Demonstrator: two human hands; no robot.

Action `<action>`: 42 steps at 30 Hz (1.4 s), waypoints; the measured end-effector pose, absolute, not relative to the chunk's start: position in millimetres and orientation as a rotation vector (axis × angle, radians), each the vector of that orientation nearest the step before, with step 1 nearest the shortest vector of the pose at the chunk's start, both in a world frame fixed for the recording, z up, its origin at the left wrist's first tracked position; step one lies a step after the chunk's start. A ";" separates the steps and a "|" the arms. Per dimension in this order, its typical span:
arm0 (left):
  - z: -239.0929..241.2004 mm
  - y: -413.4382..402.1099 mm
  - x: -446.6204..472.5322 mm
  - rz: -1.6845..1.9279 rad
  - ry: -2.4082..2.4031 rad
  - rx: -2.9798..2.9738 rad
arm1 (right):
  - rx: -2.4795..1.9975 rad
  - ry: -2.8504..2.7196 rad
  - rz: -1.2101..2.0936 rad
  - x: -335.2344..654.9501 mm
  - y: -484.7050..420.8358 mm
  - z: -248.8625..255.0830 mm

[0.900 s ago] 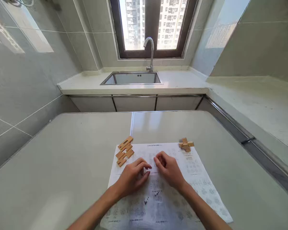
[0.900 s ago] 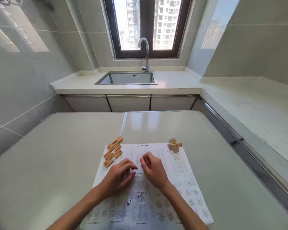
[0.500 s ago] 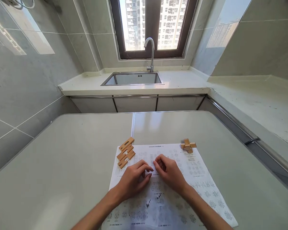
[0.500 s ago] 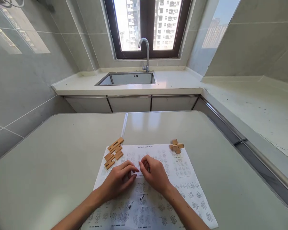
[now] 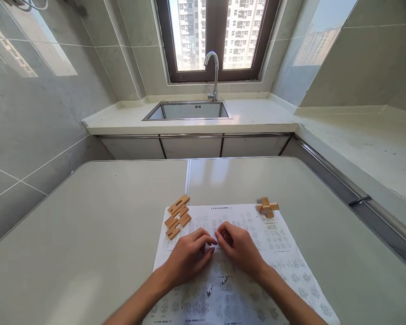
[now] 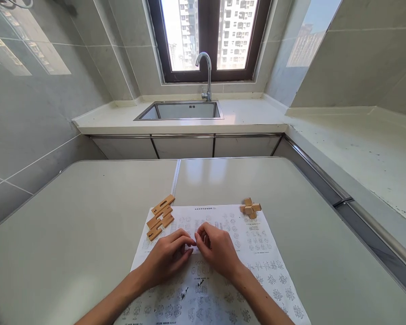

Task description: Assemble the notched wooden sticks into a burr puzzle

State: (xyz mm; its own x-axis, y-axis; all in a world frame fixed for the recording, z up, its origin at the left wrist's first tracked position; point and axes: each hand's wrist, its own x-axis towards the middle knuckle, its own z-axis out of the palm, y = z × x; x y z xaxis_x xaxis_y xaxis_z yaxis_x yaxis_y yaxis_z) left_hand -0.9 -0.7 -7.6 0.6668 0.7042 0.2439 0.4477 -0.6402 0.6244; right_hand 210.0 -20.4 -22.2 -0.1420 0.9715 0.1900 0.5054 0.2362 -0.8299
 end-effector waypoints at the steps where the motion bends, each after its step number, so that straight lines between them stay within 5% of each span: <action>1: -7.8 -0.8 -0.9 0.650 0.893 2.362 | -1.370 -1.771 0.790 209.7 -20.9 -22.5; 42: -4.1 -1.5 2.5 0.667 0.892 2.440 | -1.359 -1.850 0.731 210.0 -23.0 -18.0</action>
State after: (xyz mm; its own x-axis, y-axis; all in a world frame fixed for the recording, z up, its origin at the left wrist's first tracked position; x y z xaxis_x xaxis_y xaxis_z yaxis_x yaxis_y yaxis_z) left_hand 2.5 -1.5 -4.1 0.6731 0.6839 0.2815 0.4633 -0.6866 0.5602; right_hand 210.0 -23.0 -18.0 -0.1882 0.9583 0.2149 0.5524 0.2843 -0.7836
